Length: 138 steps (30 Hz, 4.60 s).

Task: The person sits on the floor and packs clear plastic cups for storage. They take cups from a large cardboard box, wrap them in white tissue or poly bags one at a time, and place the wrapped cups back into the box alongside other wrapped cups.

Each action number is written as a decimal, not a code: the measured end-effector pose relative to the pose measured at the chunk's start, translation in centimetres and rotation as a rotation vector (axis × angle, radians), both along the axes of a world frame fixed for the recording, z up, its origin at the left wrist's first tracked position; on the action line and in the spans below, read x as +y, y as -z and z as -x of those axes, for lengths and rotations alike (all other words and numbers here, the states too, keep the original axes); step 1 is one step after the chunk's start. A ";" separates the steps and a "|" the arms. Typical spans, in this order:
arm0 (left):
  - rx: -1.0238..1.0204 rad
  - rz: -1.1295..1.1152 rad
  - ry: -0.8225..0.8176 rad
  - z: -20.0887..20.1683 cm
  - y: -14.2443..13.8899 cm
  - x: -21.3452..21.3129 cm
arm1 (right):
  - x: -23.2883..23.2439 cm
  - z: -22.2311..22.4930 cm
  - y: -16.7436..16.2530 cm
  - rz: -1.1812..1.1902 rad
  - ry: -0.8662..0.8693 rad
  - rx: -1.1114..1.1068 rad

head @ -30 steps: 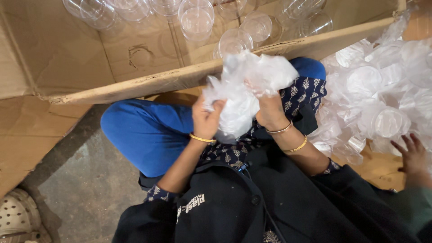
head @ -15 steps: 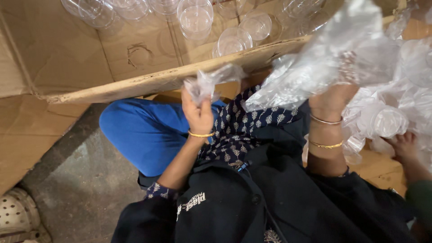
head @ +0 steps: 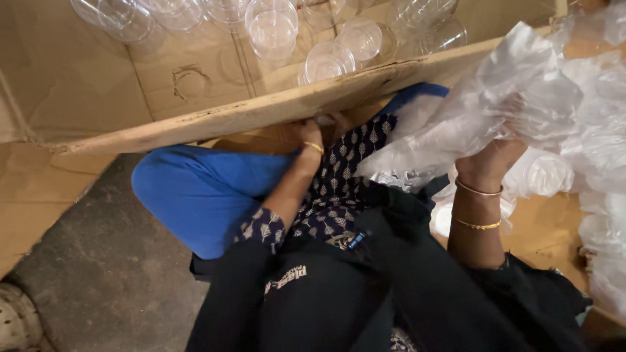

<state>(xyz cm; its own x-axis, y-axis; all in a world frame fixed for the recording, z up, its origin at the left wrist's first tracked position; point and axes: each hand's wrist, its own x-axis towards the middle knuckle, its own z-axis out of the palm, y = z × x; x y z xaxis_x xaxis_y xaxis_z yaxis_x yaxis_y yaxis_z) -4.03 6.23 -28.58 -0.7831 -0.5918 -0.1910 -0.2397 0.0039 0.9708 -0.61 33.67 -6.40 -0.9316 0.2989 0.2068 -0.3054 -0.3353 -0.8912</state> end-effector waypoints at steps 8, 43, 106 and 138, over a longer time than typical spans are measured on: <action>0.072 0.042 0.300 -1.0 -1.7 0.6 | -1.6 0.5 -0.3 0.147 -0.101 -0.115; 0.625 0.144 0.614 -4.0 -30.4 -5.6 | -16.1 -0.5 -7.9 0.211 -0.319 -0.179; -0.062 -0.483 0.947 -0.4 -32.7 -19.0 | -11.1 5.2 -11.9 -0.325 -0.809 -0.616; 0.039 -0.700 0.488 15.0 -25.0 -20.5 | -25.5 24.4 -1.0 -0.952 -0.256 0.195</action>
